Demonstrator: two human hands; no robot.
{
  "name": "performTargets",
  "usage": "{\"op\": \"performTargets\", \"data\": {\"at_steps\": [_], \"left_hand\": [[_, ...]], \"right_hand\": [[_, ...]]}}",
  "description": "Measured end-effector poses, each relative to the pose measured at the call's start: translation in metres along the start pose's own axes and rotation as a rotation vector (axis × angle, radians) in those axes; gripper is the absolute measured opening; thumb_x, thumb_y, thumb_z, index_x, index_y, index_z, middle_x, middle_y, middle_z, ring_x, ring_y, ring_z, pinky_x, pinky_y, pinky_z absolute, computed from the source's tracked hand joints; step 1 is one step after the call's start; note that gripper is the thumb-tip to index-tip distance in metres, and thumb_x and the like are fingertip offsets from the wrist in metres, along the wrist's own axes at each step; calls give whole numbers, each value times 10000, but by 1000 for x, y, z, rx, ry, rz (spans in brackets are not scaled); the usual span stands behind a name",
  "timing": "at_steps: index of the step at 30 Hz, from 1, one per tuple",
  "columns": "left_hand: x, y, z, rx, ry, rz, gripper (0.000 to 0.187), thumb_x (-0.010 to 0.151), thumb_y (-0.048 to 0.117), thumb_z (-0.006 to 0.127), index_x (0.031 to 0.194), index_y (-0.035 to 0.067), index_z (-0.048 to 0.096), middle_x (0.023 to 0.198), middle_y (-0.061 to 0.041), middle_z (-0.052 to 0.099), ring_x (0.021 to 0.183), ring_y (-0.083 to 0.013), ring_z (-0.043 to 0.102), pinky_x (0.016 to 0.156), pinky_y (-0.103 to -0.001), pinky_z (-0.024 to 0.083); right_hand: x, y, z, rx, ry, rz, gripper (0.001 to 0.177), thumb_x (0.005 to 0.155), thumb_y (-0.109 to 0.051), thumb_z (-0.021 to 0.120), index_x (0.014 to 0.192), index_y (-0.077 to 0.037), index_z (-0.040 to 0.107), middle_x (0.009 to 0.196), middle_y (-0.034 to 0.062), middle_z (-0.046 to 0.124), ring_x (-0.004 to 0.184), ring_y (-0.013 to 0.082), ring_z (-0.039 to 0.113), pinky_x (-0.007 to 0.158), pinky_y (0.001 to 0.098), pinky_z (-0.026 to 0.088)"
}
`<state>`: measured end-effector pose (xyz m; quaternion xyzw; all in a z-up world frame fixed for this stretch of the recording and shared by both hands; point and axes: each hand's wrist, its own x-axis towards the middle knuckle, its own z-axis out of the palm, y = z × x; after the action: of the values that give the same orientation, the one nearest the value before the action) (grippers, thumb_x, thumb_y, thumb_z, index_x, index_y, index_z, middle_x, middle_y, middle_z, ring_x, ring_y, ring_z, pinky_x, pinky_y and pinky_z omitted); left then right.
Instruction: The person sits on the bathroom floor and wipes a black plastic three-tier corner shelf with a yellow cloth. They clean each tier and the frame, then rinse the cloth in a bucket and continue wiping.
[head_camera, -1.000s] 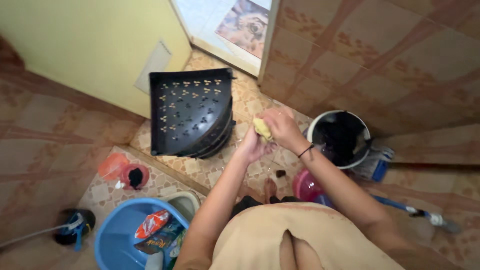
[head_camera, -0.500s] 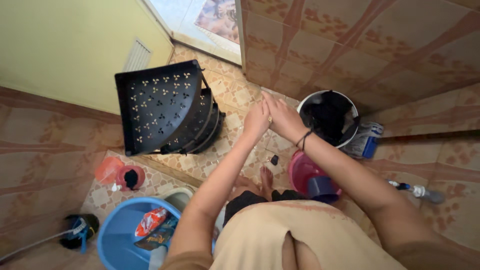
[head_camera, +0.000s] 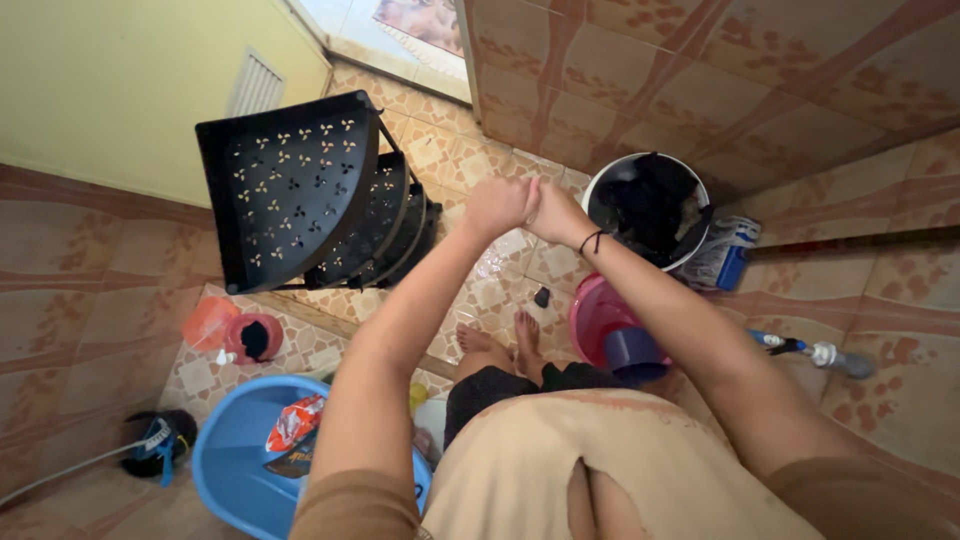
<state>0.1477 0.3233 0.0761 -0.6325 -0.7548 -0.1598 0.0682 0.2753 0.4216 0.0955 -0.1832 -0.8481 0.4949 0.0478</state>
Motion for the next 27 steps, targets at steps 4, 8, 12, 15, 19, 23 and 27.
{"op": "performTargets", "data": {"at_steps": [4,8,12,15,19,23,27], "left_hand": [[7,-8,-1,15,-30,96,442,995,319,552,625,112,679,576,-124,650,477,-316,622,467,-444,480],[13,-13,-3,-61,-83,142,443,997,335,547,637,113,681,591,-118,656,501,-322,629,483,-443,486],[14,-18,-1,-53,-126,197,457,1007,349,530,648,110,682,600,-124,657,520,-326,638,500,-446,496],[15,-22,2,-14,-187,200,468,1025,373,515,686,101,689,610,-134,658,532,-332,644,514,-454,506],[13,-17,9,-61,-262,26,439,1031,380,477,788,98,709,661,-145,683,590,-362,661,567,-498,513],[3,9,26,-214,-237,-259,445,1025,402,428,893,117,743,760,-174,714,697,-393,685,642,-512,530],[6,51,74,-400,-329,-370,491,1020,426,382,1007,84,735,903,-237,718,843,-447,673,761,-552,509]], "right_hand": [[7,11,7,101,-39,82,309,808,-244,759,1017,-41,653,880,178,722,834,378,727,729,446,568],[11,24,13,205,-78,-31,272,819,-175,771,1016,-31,653,929,147,729,852,283,712,759,408,560],[13,25,22,503,-94,145,302,767,-125,765,1041,-70,650,968,92,714,896,172,646,779,357,537],[11,20,20,368,-41,44,278,798,-188,798,1010,-60,673,959,45,728,908,149,684,794,347,549],[4,22,6,303,-185,291,518,820,-297,836,1189,-28,591,1000,140,673,907,244,653,787,392,535],[-18,48,-3,412,-82,98,819,725,-306,886,1384,-100,446,1189,102,660,1079,200,644,901,328,528],[-65,88,-14,167,187,-69,837,708,-313,898,1382,-74,463,1281,165,618,1194,300,613,1002,420,490]]}}
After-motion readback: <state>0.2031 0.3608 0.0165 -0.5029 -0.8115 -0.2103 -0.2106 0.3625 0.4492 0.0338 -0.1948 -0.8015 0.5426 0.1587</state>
